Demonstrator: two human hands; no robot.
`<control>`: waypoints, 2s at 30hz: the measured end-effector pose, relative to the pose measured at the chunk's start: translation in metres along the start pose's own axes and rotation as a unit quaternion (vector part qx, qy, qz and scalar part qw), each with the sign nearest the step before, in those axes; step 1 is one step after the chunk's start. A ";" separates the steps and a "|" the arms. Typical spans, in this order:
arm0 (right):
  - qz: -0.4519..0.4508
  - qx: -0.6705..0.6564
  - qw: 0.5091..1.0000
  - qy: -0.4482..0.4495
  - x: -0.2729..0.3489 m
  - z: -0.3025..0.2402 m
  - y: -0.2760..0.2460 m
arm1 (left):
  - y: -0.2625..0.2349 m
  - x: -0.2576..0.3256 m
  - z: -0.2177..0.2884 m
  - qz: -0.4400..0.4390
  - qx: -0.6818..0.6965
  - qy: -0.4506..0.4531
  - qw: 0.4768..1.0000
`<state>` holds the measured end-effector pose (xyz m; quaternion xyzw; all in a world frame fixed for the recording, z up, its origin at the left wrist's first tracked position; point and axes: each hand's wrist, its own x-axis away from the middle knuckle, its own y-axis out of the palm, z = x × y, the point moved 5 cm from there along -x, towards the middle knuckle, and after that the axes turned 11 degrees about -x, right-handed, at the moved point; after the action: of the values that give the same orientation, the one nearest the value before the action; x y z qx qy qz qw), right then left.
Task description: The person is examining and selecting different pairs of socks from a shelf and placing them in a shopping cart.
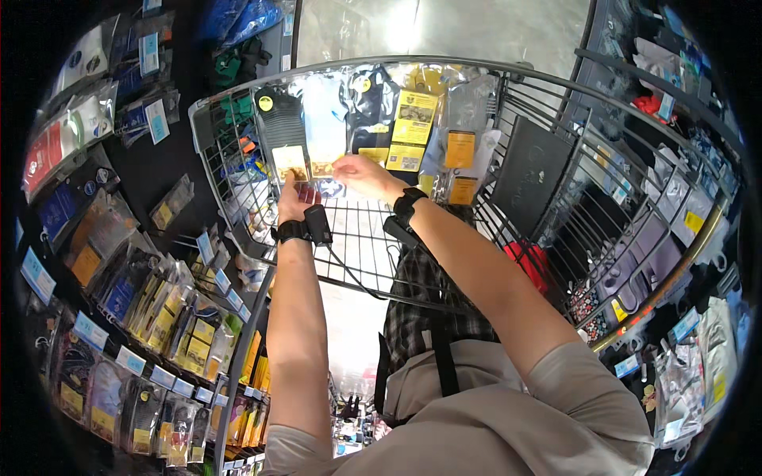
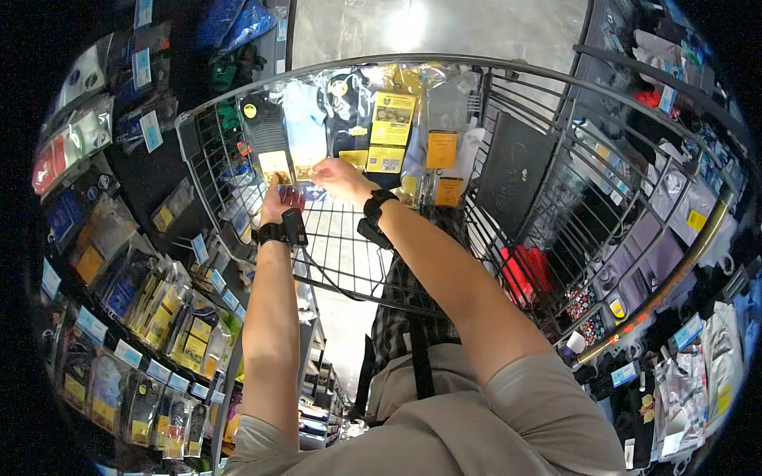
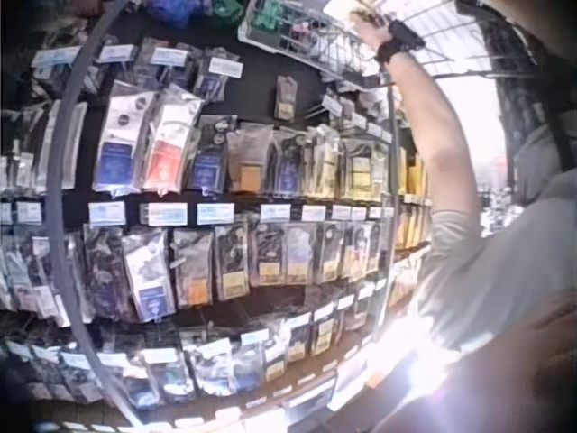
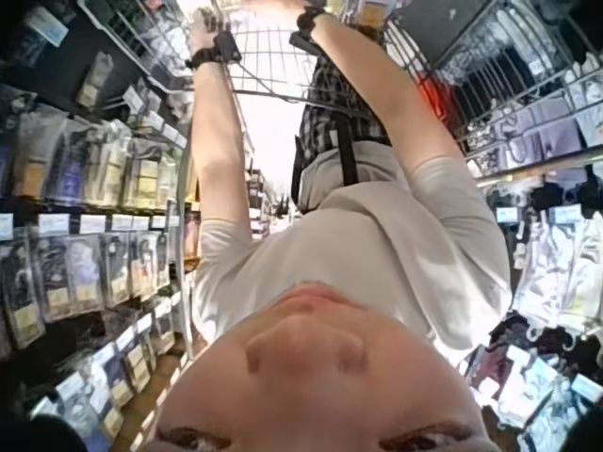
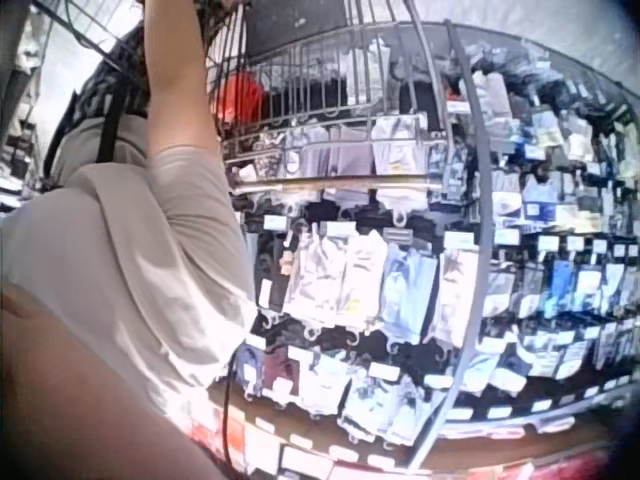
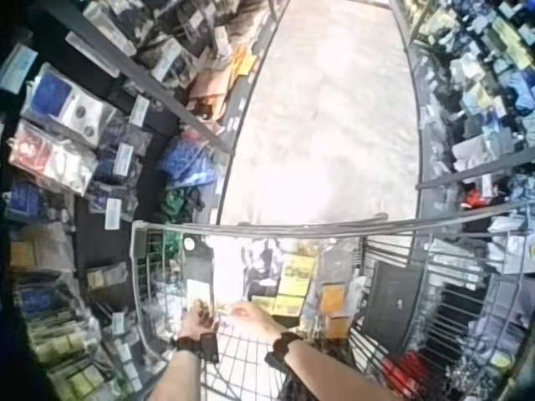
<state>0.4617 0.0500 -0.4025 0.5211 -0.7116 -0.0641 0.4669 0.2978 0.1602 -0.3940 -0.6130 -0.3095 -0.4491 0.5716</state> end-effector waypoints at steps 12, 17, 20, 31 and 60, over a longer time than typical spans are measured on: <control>0.033 -0.195 0.980 0.037 -0.007 -0.041 0.040 | -0.002 0.050 -0.022 -0.161 0.201 -0.021 0.966; 0.021 -0.216 0.976 0.015 0.021 -0.075 0.065 | -0.019 0.154 -0.036 -0.175 0.100 0.199 0.959; -0.011 -0.218 0.976 -0.020 0.051 -0.093 0.082 | -0.038 0.191 -0.053 -0.166 0.096 0.283 0.940; -0.081 -0.001 0.981 -0.174 0.206 -0.136 0.191 | -0.188 0.295 -0.094 -0.072 -0.001 0.531 0.844; 0.033 0.396 0.742 -0.540 0.348 -0.100 0.429 | -0.484 0.350 -0.163 -0.034 0.276 0.669 0.689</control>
<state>0.2350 0.0029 0.1093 0.5131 -0.8228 -0.0315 -0.2425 -0.0245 0.0282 0.1181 0.0467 0.0247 -0.6534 0.7552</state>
